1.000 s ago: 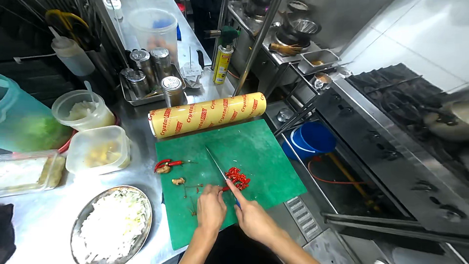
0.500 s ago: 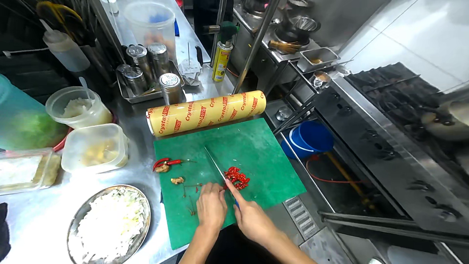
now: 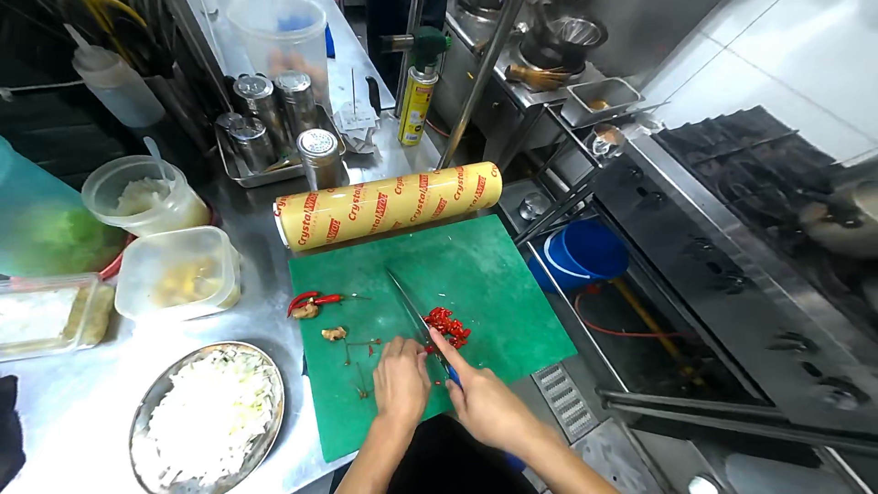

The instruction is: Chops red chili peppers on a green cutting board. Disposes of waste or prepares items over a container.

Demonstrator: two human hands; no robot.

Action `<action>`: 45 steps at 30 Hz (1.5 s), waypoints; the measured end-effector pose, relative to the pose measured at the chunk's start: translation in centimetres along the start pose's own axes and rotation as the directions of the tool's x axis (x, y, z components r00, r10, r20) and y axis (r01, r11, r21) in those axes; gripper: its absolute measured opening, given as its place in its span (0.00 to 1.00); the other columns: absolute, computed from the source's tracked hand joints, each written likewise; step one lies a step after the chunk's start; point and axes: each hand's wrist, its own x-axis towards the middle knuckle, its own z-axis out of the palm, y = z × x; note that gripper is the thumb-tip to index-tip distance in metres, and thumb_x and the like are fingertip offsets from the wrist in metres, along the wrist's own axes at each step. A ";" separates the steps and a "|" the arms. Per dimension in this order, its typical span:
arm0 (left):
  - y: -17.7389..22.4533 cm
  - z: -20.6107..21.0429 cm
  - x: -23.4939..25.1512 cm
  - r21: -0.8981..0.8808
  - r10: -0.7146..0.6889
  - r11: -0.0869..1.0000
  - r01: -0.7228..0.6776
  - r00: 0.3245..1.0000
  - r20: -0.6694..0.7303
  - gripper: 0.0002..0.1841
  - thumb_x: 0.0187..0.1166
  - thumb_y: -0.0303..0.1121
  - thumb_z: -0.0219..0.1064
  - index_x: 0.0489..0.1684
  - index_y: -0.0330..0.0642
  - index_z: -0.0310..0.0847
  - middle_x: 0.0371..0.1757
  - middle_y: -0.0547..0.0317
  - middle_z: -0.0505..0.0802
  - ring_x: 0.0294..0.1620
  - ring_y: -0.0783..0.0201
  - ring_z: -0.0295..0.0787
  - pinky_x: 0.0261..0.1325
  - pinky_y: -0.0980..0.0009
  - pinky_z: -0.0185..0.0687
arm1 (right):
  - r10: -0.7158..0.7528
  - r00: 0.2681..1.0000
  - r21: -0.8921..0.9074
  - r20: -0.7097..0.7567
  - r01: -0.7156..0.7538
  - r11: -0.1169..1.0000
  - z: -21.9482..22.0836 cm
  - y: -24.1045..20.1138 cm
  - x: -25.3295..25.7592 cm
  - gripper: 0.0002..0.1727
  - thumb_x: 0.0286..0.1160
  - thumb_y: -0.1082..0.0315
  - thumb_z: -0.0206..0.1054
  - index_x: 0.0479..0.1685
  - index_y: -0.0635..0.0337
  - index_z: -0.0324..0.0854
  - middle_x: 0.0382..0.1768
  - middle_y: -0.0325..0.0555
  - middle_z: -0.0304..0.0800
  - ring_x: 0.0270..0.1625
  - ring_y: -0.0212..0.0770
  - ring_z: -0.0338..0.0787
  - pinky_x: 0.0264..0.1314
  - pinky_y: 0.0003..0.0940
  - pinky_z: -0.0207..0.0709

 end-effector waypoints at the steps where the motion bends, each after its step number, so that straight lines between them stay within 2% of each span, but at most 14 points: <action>1: 0.0 0.0 0.0 0.004 -0.003 1.000 0.003 1.000 0.006 0.10 0.83 0.35 0.65 0.45 0.44 0.93 0.50 0.54 0.94 0.55 0.54 0.91 0.59 0.56 0.87 | -0.008 1.000 0.001 -0.027 0.008 1.000 0.8 0.3 0.4 0.40 0.93 0.61 0.49 0.98 0.29 0.31 0.46 0.57 0.92 0.45 0.54 0.93 0.56 0.52 0.85; 3: -0.1 0.1 0.1 0.008 0.006 1.000 -0.006 1.000 -0.007 0.10 0.82 0.35 0.65 0.45 0.44 0.93 0.49 0.54 0.94 0.55 0.55 0.92 0.57 0.57 0.88 | -0.031 0.997 0.004 -0.068 0.032 0.999 1.5 0.7 1.3 0.40 0.92 0.61 0.49 0.98 0.30 0.32 0.44 0.56 0.92 0.43 0.53 0.93 0.55 0.51 0.85; 8: -0.2 0.5 -0.1 0.005 0.027 1.000 -0.026 0.999 -0.045 0.10 0.82 0.34 0.64 0.47 0.44 0.93 0.49 0.53 0.94 0.52 0.54 0.92 0.56 0.56 0.89 | -0.002 1.000 0.014 0.004 0.002 1.000 -0.3 -0.4 0.0 0.40 0.93 0.61 0.49 0.98 0.29 0.29 0.47 0.57 0.91 0.45 0.53 0.92 0.56 0.51 0.84; 11: -0.4 0.7 -0.1 -0.011 0.026 1.000 -0.027 0.998 -0.064 0.09 0.81 0.33 0.66 0.44 0.43 0.93 0.48 0.54 0.94 0.51 0.54 0.93 0.54 0.56 0.89 | -0.033 0.996 0.029 -0.082 0.035 0.999 1.8 0.3 1.2 0.39 0.92 0.62 0.49 0.98 0.31 0.34 0.44 0.55 0.92 0.42 0.52 0.93 0.54 0.50 0.85; 15: -0.3 0.4 0.1 -0.008 0.007 1.000 -0.007 0.999 -0.042 0.09 0.81 0.35 0.66 0.44 0.43 0.92 0.47 0.54 0.93 0.52 0.55 0.92 0.55 0.57 0.89 | -0.023 1.000 0.038 -0.021 0.023 0.999 0.2 -0.1 0.8 0.40 0.93 0.61 0.49 0.98 0.27 0.30 0.48 0.56 0.91 0.44 0.52 0.92 0.55 0.50 0.84; 19: -0.3 0.5 0.2 -0.018 0.003 1.000 -0.004 0.999 -0.042 0.09 0.82 0.34 0.66 0.44 0.43 0.92 0.48 0.53 0.93 0.52 0.55 0.92 0.54 0.56 0.89 | -0.033 0.997 0.066 -0.067 0.037 0.997 1.5 0.4 1.6 0.40 0.92 0.61 0.50 0.98 0.29 0.33 0.46 0.56 0.92 0.43 0.52 0.92 0.54 0.50 0.84; 23: -0.3 0.3 0.3 -0.014 0.008 1.000 -0.008 1.000 -0.030 0.09 0.82 0.34 0.66 0.45 0.42 0.92 0.50 0.52 0.93 0.53 0.53 0.92 0.56 0.56 0.88 | -0.018 1.000 0.073 -0.006 0.019 0.997 0.4 -0.3 1.1 0.40 0.93 0.61 0.49 0.98 0.28 0.29 0.50 0.56 0.90 0.46 0.51 0.92 0.57 0.50 0.84; 26: -0.3 0.5 0.2 -0.012 0.015 1.000 -0.016 0.998 -0.058 0.08 0.82 0.33 0.66 0.43 0.42 0.92 0.47 0.53 0.93 0.51 0.54 0.92 0.54 0.56 0.89 | -0.028 0.998 0.094 -0.063 0.034 0.995 1.7 0.1 1.7 0.41 0.92 0.62 0.50 0.98 0.29 0.31 0.47 0.56 0.91 0.44 0.52 0.92 0.55 0.50 0.84; 28: -0.4 0.6 0.0 -0.008 0.015 1.000 -0.016 0.998 -0.059 0.08 0.82 0.33 0.66 0.43 0.43 0.92 0.47 0.53 0.93 0.50 0.54 0.92 0.52 0.56 0.89 | -0.046 0.997 0.103 -0.068 0.053 0.993 1.9 0.6 2.0 0.41 0.93 0.61 0.51 0.98 0.29 0.31 0.50 0.57 0.91 0.46 0.52 0.93 0.57 0.49 0.84; 32: -0.8 -0.7 -0.1 0.065 -0.007 0.998 0.007 1.000 -0.008 0.09 0.83 0.34 0.65 0.49 0.45 0.92 0.52 0.54 0.92 0.58 0.54 0.89 0.61 0.57 0.87 | -0.110 0.993 0.106 -0.030 0.113 0.988 0.3 2.5 2.5 0.40 0.93 0.59 0.51 0.98 0.25 0.33 0.55 0.57 0.90 0.49 0.51 0.92 0.59 0.50 0.83; 35: -3.2 -1.8 -1.2 0.148 0.111 0.985 -0.084 0.976 -0.185 0.06 0.77 0.32 0.70 0.40 0.47 0.94 0.46 0.52 0.93 0.56 0.47 0.87 0.60 0.50 0.82 | -0.167 0.983 0.087 -0.071 0.173 0.981 -0.6 3.7 2.7 0.40 0.92 0.57 0.52 0.97 0.22 0.34 0.53 0.57 0.90 0.47 0.51 0.91 0.57 0.51 0.84; 38: -5.3 -2.8 -2.2 0.200 0.197 0.970 -0.141 0.934 -0.298 0.09 0.73 0.31 0.66 0.42 0.51 0.95 0.50 0.53 0.92 0.57 0.45 0.85 0.56 0.47 0.79 | -0.213 0.974 0.147 -0.078 0.223 0.964 -0.4 4.2 1.5 0.40 0.92 0.55 0.52 0.97 0.23 0.34 0.50 0.55 0.89 0.41 0.47 0.90 0.51 0.47 0.84; 41: -6.0 -2.8 -2.8 0.214 0.309 0.942 -0.258 0.915 -0.260 0.11 0.72 0.41 0.67 0.44 0.54 0.94 0.56 0.56 0.91 0.62 0.47 0.84 0.58 0.48 0.79 | -0.274 0.962 0.267 0.010 0.261 0.928 1.4 4.7 0.4 0.40 0.91 0.57 0.53 0.98 0.26 0.35 0.51 0.56 0.88 0.32 0.46 0.87 0.38 0.46 0.85; 45: -7.5 -1.8 -3.2 0.240 0.360 0.919 -0.313 0.914 -0.189 0.09 0.78 0.44 0.68 0.42 0.59 0.94 0.58 0.60 0.92 0.63 0.48 0.84 0.59 0.48 0.78 | -0.260 0.965 0.248 0.045 0.241 0.938 2.5 5.7 1.1 0.40 0.91 0.56 0.53 0.98 0.25 0.35 0.49 0.55 0.88 0.30 0.46 0.87 0.37 0.47 0.85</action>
